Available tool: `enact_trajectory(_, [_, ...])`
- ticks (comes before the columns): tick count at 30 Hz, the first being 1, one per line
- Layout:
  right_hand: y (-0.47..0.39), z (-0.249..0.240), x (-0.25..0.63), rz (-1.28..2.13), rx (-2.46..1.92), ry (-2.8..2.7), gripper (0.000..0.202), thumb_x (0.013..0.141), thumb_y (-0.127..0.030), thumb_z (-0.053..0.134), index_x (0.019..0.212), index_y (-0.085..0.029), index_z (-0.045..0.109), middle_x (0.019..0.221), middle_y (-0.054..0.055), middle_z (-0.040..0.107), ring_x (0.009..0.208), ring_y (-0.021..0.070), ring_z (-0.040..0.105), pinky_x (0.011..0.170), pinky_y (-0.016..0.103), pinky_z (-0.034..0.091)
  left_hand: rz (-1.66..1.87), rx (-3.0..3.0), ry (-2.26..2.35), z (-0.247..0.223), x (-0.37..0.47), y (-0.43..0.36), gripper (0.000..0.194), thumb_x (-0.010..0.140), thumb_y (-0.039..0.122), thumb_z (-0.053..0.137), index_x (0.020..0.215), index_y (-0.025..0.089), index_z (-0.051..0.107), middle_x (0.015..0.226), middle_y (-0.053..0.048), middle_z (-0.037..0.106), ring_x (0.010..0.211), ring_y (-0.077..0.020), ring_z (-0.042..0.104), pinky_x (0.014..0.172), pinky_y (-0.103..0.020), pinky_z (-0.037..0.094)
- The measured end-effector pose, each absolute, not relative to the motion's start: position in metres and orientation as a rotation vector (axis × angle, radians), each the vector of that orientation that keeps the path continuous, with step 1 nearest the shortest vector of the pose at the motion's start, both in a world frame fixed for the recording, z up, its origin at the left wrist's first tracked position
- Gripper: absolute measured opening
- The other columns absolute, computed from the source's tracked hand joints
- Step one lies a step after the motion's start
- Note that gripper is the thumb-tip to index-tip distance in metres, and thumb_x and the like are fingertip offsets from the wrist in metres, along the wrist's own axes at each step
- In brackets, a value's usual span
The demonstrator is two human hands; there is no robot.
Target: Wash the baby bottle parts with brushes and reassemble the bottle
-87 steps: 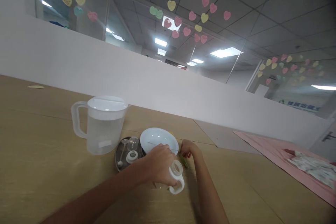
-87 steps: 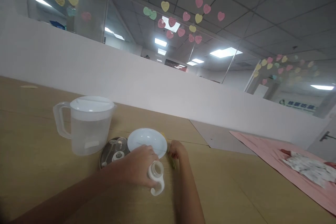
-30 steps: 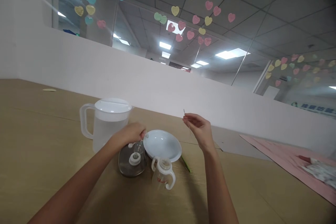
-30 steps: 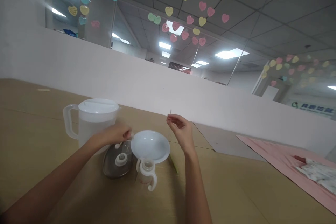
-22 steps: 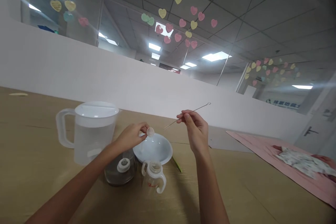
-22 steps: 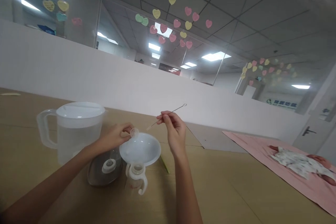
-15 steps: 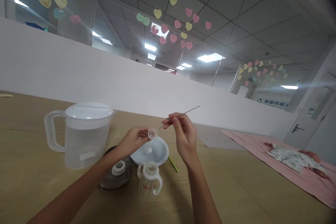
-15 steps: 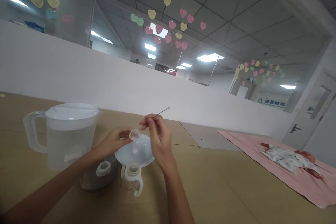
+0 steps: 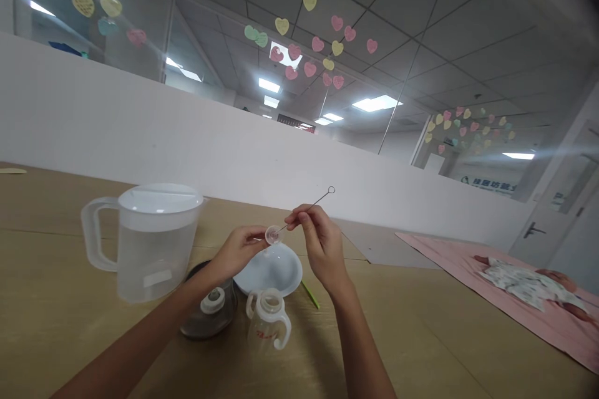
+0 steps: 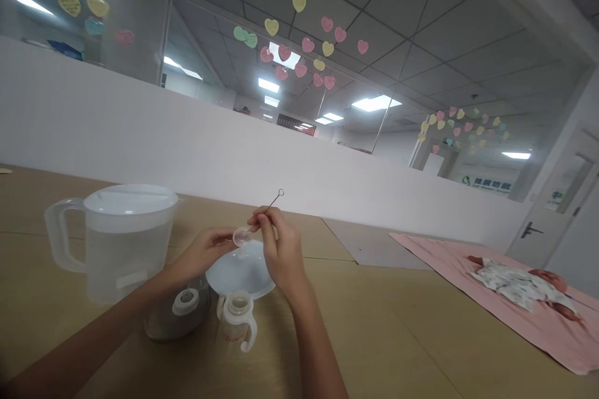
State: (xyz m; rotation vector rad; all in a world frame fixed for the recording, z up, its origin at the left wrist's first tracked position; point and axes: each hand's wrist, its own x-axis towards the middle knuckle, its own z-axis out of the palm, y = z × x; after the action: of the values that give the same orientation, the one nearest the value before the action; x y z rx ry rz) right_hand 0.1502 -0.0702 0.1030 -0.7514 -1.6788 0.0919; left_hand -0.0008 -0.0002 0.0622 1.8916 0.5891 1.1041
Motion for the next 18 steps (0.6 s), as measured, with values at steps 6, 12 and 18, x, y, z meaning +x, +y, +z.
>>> enact_trajectory(6, [-0.073,0.105,0.150,0.084,-0.786,-1.703,0.018,0.090,-0.027,0.037,0.088,-0.019,0.053,0.080,0.002,0.063,0.072,0.0111,0.059,0.071,0.025,0.046,1.136,1.859,0.549,0.062,-0.001,0.000,0.033,0.073,0.040,0.058,0.090,0.013,0.067,0.089,-0.006,0.067,0.087,-0.0229,0.057,0.076,-0.030,0.045])
enact_trajectory(12, [-0.072,0.104,0.149,0.008,-0.843,-1.780,0.018,0.089,-0.023,0.039,0.089,-0.019,0.057,0.081,0.002,0.065,0.076,0.0124,0.061,0.071,0.024,0.046,1.130,1.821,0.500,0.061,0.001,0.001,0.035,0.074,0.041,0.058,0.096,0.015,0.068,0.089,-0.005,0.069,0.086,-0.0230,0.058,0.072,-0.030,0.046])
enact_trajectory(18, [-0.062,0.099,0.146,-0.141,-0.786,-1.789,0.017,0.085,-0.018,0.044,0.085,-0.019,0.061,0.105,0.008,0.063,0.101,0.0166,0.056,0.088,0.031,0.042,1.200,1.787,0.510,0.076,0.004,-0.018,0.034,0.073,0.038,0.060,0.095,0.013,0.067,0.089,-0.006,0.068,0.085,-0.0215,0.058,0.074,-0.030,0.045])
